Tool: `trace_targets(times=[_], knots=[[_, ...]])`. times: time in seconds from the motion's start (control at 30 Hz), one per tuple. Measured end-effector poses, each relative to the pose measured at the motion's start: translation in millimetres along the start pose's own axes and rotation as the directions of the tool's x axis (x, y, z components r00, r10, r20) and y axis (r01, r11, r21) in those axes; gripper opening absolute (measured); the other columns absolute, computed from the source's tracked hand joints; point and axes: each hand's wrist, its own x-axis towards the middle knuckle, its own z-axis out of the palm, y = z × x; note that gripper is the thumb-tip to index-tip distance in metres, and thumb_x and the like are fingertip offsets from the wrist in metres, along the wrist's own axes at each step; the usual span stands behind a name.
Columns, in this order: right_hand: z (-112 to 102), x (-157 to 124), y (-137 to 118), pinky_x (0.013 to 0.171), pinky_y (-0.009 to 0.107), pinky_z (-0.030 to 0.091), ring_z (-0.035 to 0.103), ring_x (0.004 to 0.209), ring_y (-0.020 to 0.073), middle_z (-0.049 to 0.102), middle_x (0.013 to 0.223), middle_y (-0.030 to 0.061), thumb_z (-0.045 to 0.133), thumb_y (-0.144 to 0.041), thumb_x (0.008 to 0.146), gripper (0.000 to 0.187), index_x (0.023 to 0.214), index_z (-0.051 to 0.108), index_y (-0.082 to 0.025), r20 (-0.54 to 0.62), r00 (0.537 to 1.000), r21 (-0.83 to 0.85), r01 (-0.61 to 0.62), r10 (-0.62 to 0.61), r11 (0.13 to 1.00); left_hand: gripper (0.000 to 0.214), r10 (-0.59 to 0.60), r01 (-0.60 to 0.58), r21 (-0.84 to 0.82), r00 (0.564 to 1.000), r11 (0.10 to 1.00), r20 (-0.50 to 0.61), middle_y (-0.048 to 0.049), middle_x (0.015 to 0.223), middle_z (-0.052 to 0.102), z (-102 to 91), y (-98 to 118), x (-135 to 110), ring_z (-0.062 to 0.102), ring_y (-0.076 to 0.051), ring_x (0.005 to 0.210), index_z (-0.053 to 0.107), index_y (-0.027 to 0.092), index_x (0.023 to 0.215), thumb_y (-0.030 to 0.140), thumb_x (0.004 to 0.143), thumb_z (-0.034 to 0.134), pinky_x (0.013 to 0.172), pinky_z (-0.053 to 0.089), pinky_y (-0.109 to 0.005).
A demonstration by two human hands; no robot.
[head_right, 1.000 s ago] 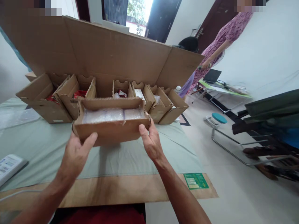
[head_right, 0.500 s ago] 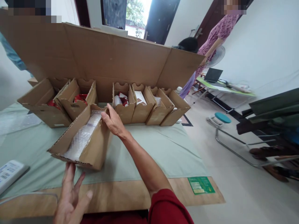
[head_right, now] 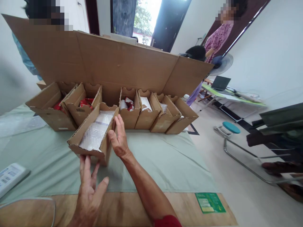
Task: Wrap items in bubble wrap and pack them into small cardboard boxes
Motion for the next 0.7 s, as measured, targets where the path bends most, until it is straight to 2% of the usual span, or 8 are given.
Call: trace_targets(times=[0.07,0.13,0.27,0.43,0.57,0.7], knots=[[3,-7,10,0.131,0.049,0.022,0.028,0.159,0.0316,0.033,0.170,0.0146,0.035,-0.088,0.091,0.100,0.162,0.037,-0.017,-0.046,0.989,0.086,-0.136,0.140,0.987,0.085,-0.005,0.005,0.001,1.000,1.000,0.002,-0.0103,0.178,-0.010,5.7,-2,-3,0.023,-0.041,0.160,0.013,0.034,0.168,0.034,0.097,0.060,0.126,0.029,-0.059],[7,-13,17,0.130,0.049,0.027,0.036,0.155,0.0325,0.040,0.166,0.0170,0.039,-0.086,0.091,0.100,0.160,0.039,-0.014,-0.027,0.977,0.152,-0.203,0.209,0.967,0.083,-0.006,0.006,0.029,1.000,1.000,0.001,-0.0118,0.178,-0.007,6.9,-3,-7,0.023,-0.041,0.160,0.014,0.035,0.167,0.034,0.098,0.059,0.126,0.028,-0.061],[19,-24,17,0.128,0.047,0.030,0.038,0.154,0.0310,0.039,0.167,0.0144,0.046,-0.077,0.095,0.088,0.160,0.041,-0.018,0.003,0.984,0.195,-0.176,0.179,0.965,0.081,0.069,-0.065,0.117,0.997,0.991,-0.031,-0.0076,0.178,0.000,-5.2,-13,-8,0.015,-0.038,0.162,0.017,0.039,0.166,0.033,0.098,0.060,0.125,0.032,-0.059],[28,-19,16,0.129,0.047,0.029,0.039,0.154,0.0292,0.042,0.166,0.0143,0.046,-0.073,0.098,0.081,0.157,0.046,-0.017,-0.060,0.980,0.211,-0.171,0.187,0.962,0.089,0.104,-0.110,0.185,0.994,0.976,0.040,-0.0096,0.178,-0.005,-16.7,-29,4,0.022,-0.040,0.160,0.015,0.038,0.167,0.030,0.094,0.066,0.122,0.039,-0.058],[19,-2,22,0.127,0.044,0.032,0.047,0.148,0.0278,0.052,0.159,0.0143,0.041,-0.077,0.097,0.081,0.150,0.055,-0.017,-0.108,0.977,0.256,-0.150,0.182,0.955,0.087,0.122,-0.138,0.232,0.989,0.963,0.081,-0.0107,0.178,-0.002,0.7,-24,30,0.010,-0.039,0.163,0.015,0.033,0.167,0.029,0.093,0.062,0.125,0.032,-0.061],[9,-4,44,0.122,0.045,0.040,0.056,0.139,0.0273,0.062,0.148,0.0137,0.040,-0.076,0.098,0.075,0.141,0.061,-0.019,-0.173,0.963,0.259,-0.156,0.204,0.953,0.088,0.134,-0.153,0.262,0.987,0.953,0.086,-0.0203,0.176,-0.001,28.4,-14,83,0.002,-0.037,0.163,0.019,0.017,0.165,0.027,0.088,0.061,0.127,0.024,-0.062]])
